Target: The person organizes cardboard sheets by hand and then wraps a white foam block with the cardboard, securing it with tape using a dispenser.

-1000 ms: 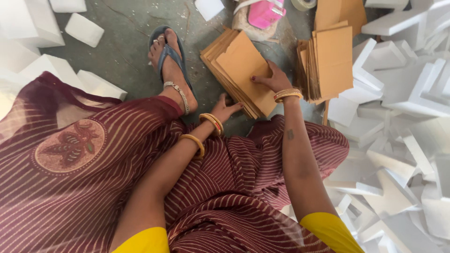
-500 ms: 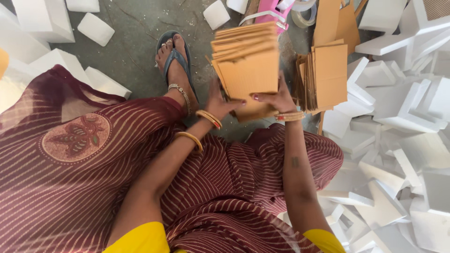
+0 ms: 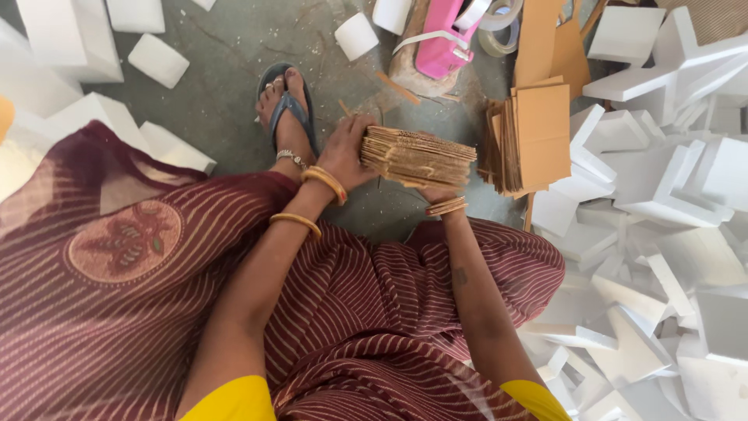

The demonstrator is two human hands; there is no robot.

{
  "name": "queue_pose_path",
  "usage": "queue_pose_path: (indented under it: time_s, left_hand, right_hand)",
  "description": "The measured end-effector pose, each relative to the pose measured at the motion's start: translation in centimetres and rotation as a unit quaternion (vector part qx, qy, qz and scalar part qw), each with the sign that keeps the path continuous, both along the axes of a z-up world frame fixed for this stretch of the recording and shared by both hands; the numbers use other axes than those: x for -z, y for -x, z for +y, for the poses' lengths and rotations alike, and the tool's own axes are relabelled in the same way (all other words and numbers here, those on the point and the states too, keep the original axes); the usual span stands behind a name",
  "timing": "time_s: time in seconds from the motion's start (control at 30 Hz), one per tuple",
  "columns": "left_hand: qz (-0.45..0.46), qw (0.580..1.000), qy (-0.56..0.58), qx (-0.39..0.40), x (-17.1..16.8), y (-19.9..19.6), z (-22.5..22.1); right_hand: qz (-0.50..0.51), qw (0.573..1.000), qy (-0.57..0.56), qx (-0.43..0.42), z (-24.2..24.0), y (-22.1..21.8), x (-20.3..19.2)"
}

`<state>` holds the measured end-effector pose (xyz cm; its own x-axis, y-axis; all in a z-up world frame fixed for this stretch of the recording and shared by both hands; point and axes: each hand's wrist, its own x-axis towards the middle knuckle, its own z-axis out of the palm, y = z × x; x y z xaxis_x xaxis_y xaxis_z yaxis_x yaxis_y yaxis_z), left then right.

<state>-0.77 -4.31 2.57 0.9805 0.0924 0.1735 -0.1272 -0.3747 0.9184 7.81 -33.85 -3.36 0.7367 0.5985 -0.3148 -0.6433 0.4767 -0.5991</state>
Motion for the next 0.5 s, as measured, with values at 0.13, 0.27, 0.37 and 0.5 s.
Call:
queue_pose_path:
  time_s: [0.13,0.27,0.37,0.5]
  left_hand:
    - [-0.044,0.999,0.025,-0.005,-1.0,0.1,0.1]
    - [-0.093,0.995,0.015,-0.035,-1.5,-0.3,0.0]
    - [-0.010,0.999,0.037,-0.018,-1.0,-0.5,-0.2]
    - [-0.062,0.998,0.021,-0.014,-0.1,-0.7,0.0]
  right_hand:
    - [-0.222,0.968,0.117,-0.018,2.4,0.5,-4.4]
    - [-0.536,0.746,0.394,-0.024,5.6,1.5,-8.4]
    - [-0.508,0.730,0.453,-0.068,6.8,1.5,-8.1]
    - [-0.495,0.797,0.345,-0.019,5.7,0.7,-5.6]
